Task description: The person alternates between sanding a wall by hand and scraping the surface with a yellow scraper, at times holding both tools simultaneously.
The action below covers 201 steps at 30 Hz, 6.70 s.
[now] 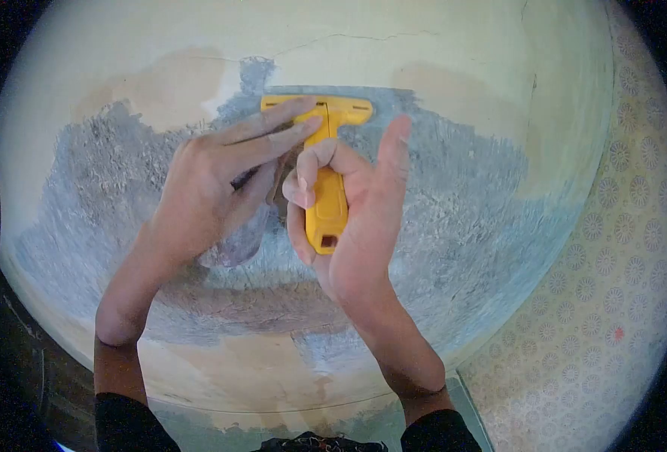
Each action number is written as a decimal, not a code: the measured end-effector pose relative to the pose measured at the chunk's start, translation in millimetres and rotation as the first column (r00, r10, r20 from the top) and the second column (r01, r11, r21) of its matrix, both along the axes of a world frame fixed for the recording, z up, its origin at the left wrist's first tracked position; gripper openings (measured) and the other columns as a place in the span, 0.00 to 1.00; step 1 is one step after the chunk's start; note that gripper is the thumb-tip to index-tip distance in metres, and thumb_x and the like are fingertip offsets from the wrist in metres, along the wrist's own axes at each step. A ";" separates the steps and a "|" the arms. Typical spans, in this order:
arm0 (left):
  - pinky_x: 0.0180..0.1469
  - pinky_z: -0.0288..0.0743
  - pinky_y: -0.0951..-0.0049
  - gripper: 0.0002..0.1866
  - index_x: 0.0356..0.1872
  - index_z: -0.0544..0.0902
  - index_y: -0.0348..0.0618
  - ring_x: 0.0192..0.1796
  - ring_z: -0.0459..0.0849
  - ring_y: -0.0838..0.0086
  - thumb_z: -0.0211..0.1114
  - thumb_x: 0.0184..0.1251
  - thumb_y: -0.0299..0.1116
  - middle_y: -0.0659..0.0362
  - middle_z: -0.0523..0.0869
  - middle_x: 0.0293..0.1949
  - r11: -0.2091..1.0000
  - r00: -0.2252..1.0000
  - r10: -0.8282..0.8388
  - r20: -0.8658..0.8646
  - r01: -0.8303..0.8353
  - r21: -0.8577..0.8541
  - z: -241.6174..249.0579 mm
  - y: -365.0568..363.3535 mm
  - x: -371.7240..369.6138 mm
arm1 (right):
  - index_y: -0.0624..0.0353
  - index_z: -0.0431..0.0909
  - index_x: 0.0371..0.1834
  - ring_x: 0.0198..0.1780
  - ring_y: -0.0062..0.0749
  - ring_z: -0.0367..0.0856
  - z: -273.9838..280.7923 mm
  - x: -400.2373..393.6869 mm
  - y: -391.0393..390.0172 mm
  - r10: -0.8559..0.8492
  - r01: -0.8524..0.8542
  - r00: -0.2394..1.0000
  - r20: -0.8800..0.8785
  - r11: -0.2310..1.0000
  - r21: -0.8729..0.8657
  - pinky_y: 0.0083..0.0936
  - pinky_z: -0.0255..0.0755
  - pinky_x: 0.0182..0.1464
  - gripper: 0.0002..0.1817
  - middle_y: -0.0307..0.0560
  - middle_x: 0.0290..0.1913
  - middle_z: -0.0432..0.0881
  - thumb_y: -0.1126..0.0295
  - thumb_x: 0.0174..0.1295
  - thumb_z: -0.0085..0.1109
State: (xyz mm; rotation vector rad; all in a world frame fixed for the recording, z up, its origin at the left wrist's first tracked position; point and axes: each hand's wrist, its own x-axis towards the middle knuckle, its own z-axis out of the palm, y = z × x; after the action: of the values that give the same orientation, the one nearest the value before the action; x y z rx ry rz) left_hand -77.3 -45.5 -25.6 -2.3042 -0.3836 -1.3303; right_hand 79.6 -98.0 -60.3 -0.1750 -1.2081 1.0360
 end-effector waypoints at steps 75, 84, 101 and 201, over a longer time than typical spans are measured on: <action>0.52 0.85 0.67 0.27 0.62 0.84 0.52 0.51 0.90 0.56 0.65 0.61 0.19 0.57 0.82 0.66 0.997 1.000 -0.014 -0.009 0.013 -0.072 2.8 -3.4 1.7 | 0.55 0.67 0.22 0.12 0.22 0.59 6.7 0.2 -3.1 -0.035 0.035 0.999 0.002 0.999 -0.041 0.18 0.56 0.09 0.45 0.37 0.20 0.66 0.22 0.69 0.21; 0.54 0.84 0.65 0.27 0.62 0.84 0.50 0.53 0.89 0.56 0.65 0.61 0.18 0.56 0.82 0.66 0.993 0.999 -0.043 -0.012 0.042 -0.109 4.2 -3.1 0.1 | 0.54 0.69 0.27 0.12 0.22 0.61 9.5 0.1 3.1 -0.063 0.064 0.998 0.024 0.997 -0.030 0.16 0.58 0.11 0.42 0.37 0.21 0.68 0.26 0.72 0.22; 0.52 0.85 0.65 0.26 0.61 0.85 0.50 0.51 0.90 0.57 0.67 0.60 0.19 0.55 0.83 0.64 0.990 0.999 0.001 -0.039 -0.006 -0.143 5.8 -4.9 -0.5 | 0.55 0.68 0.21 0.11 0.25 0.61 5.4 -2.4 11.0 -0.198 0.201 0.976 0.086 0.979 -0.023 0.20 0.58 0.10 0.46 0.40 0.20 0.69 0.23 0.70 0.20; 0.49 0.86 0.66 0.28 0.63 0.84 0.51 0.49 0.90 0.57 0.67 0.60 0.19 0.58 0.83 0.65 0.995 1.000 0.019 -0.009 -0.020 -0.094 3.8 -1.5 5.4 | 0.54 0.67 0.22 0.12 0.23 0.61 5.9 -0.7 11.9 -0.164 0.165 0.986 0.039 0.986 -0.032 0.18 0.58 0.11 0.45 0.38 0.20 0.68 0.22 0.69 0.22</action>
State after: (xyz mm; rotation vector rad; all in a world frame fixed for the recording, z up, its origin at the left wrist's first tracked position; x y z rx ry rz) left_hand -71.9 -47.0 -21.8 -2.3752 -0.4743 -1.3193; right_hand 78.8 -86.2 -54.3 -0.3169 -1.1878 0.9133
